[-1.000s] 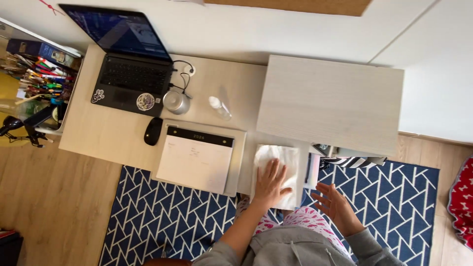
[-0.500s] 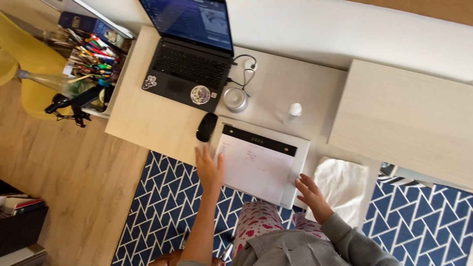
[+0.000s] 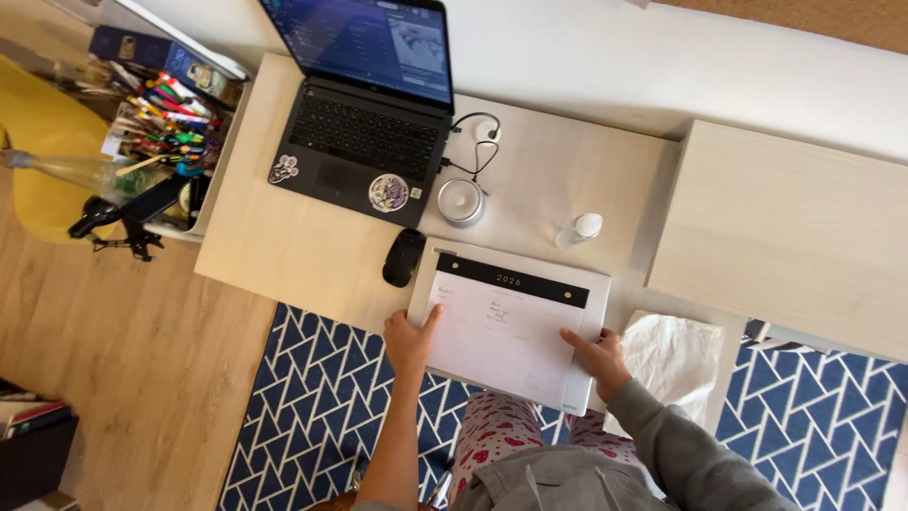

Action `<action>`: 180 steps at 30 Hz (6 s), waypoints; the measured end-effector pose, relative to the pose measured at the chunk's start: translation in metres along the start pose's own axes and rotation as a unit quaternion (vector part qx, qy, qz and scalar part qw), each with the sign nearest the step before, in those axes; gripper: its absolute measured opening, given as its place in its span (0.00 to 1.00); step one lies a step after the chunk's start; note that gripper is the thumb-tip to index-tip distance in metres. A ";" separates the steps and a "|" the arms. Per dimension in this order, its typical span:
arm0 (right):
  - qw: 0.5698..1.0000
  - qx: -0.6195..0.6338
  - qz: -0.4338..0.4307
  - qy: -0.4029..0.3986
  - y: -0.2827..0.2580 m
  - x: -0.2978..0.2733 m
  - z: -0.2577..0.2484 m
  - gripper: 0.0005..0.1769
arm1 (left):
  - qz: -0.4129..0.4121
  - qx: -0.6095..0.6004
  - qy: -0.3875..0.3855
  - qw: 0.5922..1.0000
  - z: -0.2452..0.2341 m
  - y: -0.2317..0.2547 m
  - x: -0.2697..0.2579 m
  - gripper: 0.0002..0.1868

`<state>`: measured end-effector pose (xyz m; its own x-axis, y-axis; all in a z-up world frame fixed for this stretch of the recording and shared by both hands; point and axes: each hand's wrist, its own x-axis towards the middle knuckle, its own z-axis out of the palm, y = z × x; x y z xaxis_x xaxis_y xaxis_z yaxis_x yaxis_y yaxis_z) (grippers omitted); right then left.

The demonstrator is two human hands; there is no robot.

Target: The person wipes a small shelf with a paper towel, attaches a calendar to a laptop using magnetic strips, and organizes various items including a phone case and stationery in a desk caddy.

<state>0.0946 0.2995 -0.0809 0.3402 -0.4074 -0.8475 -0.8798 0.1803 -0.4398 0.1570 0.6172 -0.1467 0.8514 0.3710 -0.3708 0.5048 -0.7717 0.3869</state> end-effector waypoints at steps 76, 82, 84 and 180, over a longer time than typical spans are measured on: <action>0.925 -0.091 -0.306 0.208 -0.068 0.118 -0.427 0.42 | 0.314 -0.113 -0.091 0.938 0.164 0.453 -0.198 0.36; 0.937 -0.001 -0.310 0.164 -0.062 0.092 -0.430 0.39 | 0.314 -0.134 -0.080 0.937 0.175 0.426 -0.195 0.34; 0.943 0.021 -0.295 0.154 -0.062 0.085 -0.430 0.36 | 0.322 -0.155 -0.075 0.931 0.169 0.425 -0.202 0.32; 0.774 -0.356 -0.524 0.026 -0.153 0.181 -0.439 0.43 | 0.642 -0.055 0.025 0.764 0.128 0.498 -0.242 0.02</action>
<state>0.1448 -0.1946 -0.0367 0.9926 -0.0354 -0.1160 -0.0973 -0.8035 -0.5872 0.1845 0.0770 0.0278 0.6583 -0.6340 0.4059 -0.7446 -0.4693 0.4747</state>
